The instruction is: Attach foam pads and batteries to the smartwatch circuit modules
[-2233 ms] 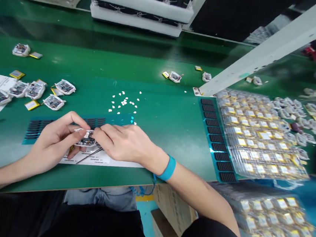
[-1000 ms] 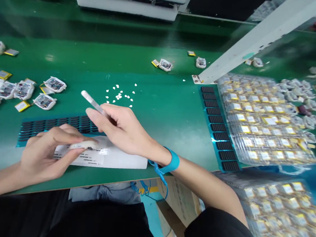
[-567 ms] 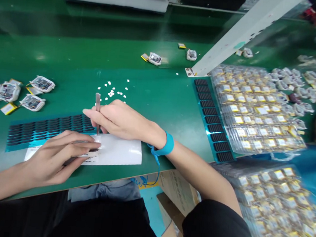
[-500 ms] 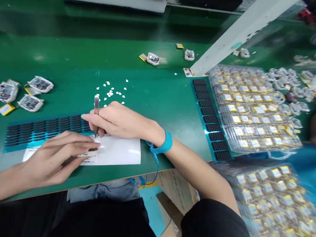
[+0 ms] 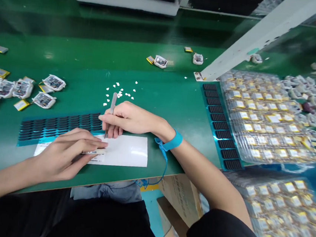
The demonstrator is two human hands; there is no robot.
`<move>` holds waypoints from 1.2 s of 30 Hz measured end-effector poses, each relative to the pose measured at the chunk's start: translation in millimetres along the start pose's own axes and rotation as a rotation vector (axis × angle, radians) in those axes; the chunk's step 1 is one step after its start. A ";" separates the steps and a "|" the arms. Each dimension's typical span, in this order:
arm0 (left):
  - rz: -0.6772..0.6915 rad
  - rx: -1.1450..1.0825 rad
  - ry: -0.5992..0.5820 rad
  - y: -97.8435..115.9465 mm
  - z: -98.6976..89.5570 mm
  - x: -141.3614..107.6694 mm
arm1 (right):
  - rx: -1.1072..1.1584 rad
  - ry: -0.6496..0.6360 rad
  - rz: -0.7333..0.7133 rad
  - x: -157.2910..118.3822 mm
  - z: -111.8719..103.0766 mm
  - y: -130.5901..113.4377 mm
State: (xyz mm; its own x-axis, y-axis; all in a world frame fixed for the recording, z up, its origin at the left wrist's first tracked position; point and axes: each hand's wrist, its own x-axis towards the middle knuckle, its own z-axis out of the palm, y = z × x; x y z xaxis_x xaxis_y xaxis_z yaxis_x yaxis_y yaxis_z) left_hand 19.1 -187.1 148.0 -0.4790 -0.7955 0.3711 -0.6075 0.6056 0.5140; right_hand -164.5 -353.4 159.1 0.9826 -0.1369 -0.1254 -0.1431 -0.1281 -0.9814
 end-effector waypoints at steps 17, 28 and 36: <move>-0.008 -0.012 0.025 1.4 -0.1 1.4 | -0.125 0.011 -0.057 -4.0 -2.6 -3.1; -0.027 -0.015 0.033 2.0 -0.6 3.0 | -0.055 0.017 -0.027 -1.2 -0.8 0.2; -0.021 -0.011 0.012 1.6 -1.1 2.4 | -0.093 -0.010 -0.047 -1.2 -0.8 0.1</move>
State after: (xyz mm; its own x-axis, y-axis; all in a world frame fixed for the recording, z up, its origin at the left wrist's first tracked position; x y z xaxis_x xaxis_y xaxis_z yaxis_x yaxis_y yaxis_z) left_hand 17.7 -188.0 150.6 -0.4585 -0.8085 0.3690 -0.6107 0.5882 0.5301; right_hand -165.8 -354.0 159.2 0.9896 -0.1192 -0.0811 -0.1065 -0.2245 -0.9686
